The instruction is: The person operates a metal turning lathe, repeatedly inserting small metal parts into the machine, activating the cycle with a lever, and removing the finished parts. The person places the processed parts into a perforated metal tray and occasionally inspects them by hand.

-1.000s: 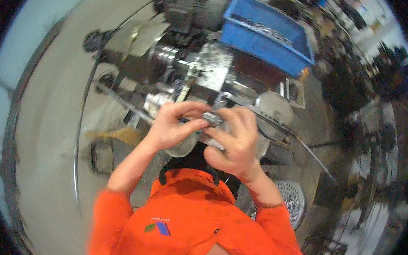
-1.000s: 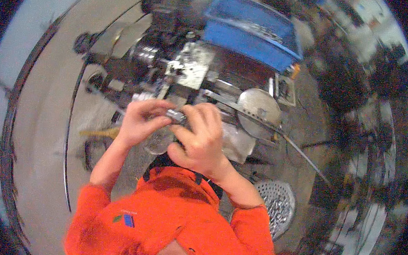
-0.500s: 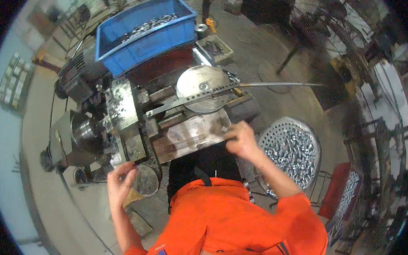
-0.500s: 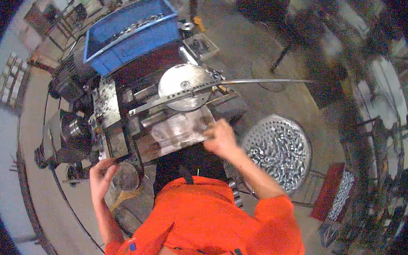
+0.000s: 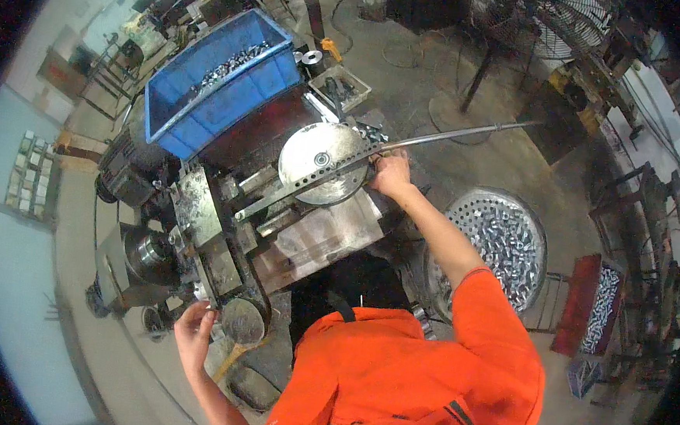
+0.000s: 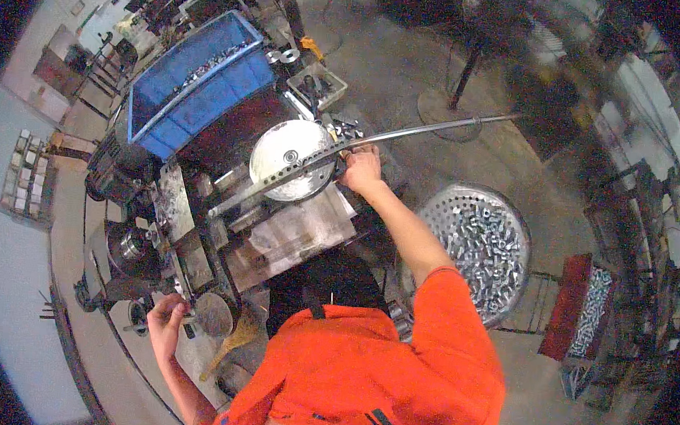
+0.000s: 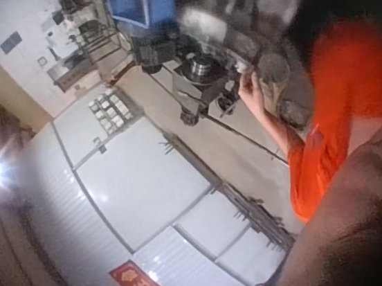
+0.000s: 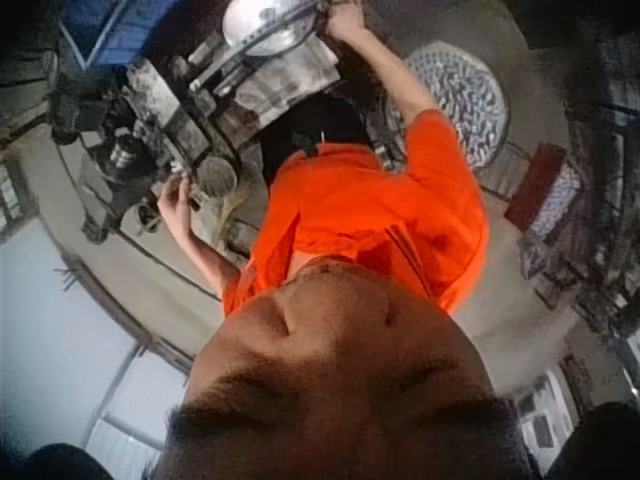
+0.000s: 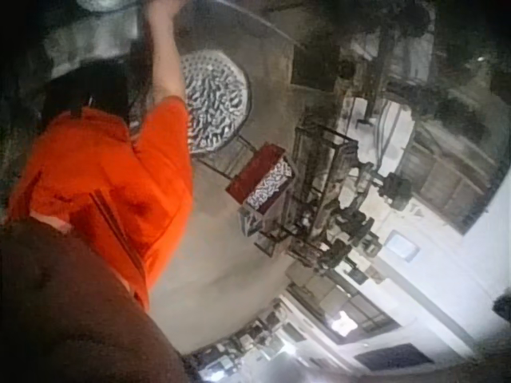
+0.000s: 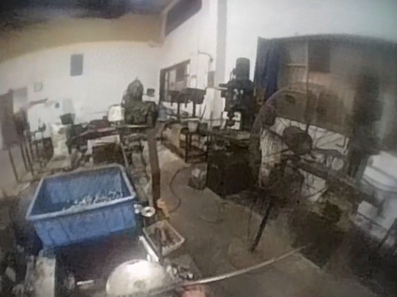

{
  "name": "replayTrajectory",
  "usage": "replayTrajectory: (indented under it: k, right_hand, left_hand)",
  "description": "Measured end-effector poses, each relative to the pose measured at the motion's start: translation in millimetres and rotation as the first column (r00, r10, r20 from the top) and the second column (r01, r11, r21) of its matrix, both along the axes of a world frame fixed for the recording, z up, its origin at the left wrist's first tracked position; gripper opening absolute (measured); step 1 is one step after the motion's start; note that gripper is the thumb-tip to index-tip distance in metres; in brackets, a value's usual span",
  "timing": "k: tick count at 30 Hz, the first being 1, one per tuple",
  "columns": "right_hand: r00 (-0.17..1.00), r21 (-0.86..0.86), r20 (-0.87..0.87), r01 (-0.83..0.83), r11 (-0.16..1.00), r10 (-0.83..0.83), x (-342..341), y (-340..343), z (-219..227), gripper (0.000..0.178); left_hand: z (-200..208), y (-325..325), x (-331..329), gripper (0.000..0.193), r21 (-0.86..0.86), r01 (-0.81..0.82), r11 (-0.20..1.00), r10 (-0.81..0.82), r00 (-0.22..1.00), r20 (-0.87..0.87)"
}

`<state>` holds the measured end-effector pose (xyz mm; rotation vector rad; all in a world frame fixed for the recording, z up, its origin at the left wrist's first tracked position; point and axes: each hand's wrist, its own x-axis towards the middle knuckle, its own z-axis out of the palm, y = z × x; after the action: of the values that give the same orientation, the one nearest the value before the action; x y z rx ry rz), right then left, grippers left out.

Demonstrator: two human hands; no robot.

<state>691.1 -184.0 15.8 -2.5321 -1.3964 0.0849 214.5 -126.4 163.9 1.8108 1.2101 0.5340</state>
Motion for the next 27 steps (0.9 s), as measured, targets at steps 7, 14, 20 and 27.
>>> replayTrajectory:
  k: [7,14,20,27]
  right_hand:
    - [0.995,-0.055,0.085,0.051,0.997,-0.046,1.0,19.0,-24.2,0.056]
    - [0.998,0.067,0.061,-0.027,0.997,0.022,-3.9,4.9,-31.1,0.054]
    - [0.995,0.165,-0.096,-0.018,0.986,0.034,-22.7,-55.4,-11.8,0.05]
    - [0.945,0.234,-0.26,0.259,0.937,-0.197,-1.6,-205.0,-13.5,0.045]
  left_hand:
    - [-0.7,-1.5,3.1,0.025,0.009,-0.027,1.0,0.027,0.999,-0.038]
    - [8.8,-5.6,9.3,0.026,-0.051,-0.029,0.998,0.023,0.995,-0.099]
    - [0.3,2.0,-9.3,0.025,-0.039,-0.051,0.998,0.049,0.998,-0.04]
    - [-11.7,17.5,-52.5,0.028,0.028,-0.039,0.999,0.04,0.998,-0.05]
